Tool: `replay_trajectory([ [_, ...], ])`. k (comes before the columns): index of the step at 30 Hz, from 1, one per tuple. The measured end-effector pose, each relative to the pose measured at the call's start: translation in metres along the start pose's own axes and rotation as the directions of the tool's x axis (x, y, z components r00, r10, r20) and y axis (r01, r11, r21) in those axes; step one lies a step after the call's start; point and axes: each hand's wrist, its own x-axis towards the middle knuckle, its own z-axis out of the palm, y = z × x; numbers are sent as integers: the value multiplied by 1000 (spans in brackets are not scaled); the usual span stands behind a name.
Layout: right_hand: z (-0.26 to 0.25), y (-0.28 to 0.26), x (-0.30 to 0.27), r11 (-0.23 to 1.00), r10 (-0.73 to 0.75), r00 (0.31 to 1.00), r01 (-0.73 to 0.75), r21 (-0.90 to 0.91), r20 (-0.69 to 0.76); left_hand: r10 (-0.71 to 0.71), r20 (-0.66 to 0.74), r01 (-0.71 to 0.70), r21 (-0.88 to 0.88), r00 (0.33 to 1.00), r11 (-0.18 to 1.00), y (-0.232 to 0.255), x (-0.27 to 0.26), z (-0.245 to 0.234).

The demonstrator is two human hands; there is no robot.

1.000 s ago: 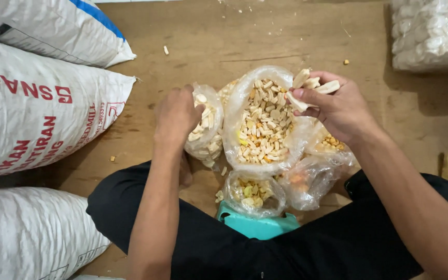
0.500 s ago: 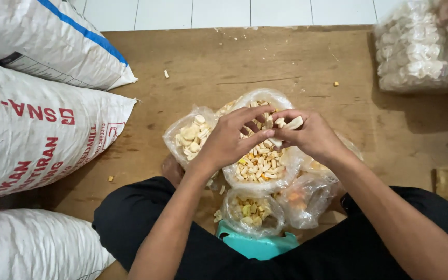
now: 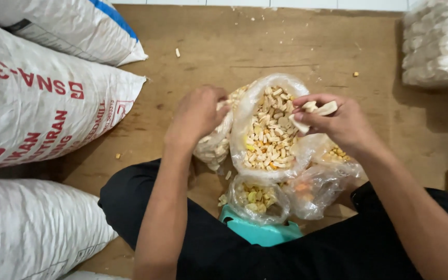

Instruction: The person sits on the floor and sorts various snack pieces from a large central plastic bag into smaller plastic bags. They pick up individual pieces, break larger ones into smaller parts, and place them into different bags based on type or size.

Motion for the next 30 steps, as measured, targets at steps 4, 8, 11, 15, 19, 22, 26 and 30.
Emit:
replay_trajectory([
  [4,1,-6,-5,1000,19,1000,-19,-22,-3,-171,23,161,219,985,962,-44,4,25],
  [8,1,-4,-5,1000,12,1000,-12,-5,20,-254,76,223,290,964,931,-31,4,25],
  [11,5,-2,-5,1000,-4,1000,3,6,23,0,37,-4,125,999,992,7,-8,17],
  [15,10,8,1,998,-34,999,33,50,21,295,-101,-309,-181,950,934,65,-11,28],
  [19,20,11,-2,994,-17,998,24,111,-65,346,-232,-408,-329,909,852,92,-13,29],
  [22,19,18,0,991,-53,994,64,121,-94,299,-281,-393,-391,912,832,94,-5,39],
  [26,15,17,-3,983,1,994,18,184,-105,336,-260,-417,-394,905,819,88,2,40],
  [30,22,-27,-15,962,257,959,-265,-58,-118,247,-32,-248,-218,968,944,78,0,26],
])
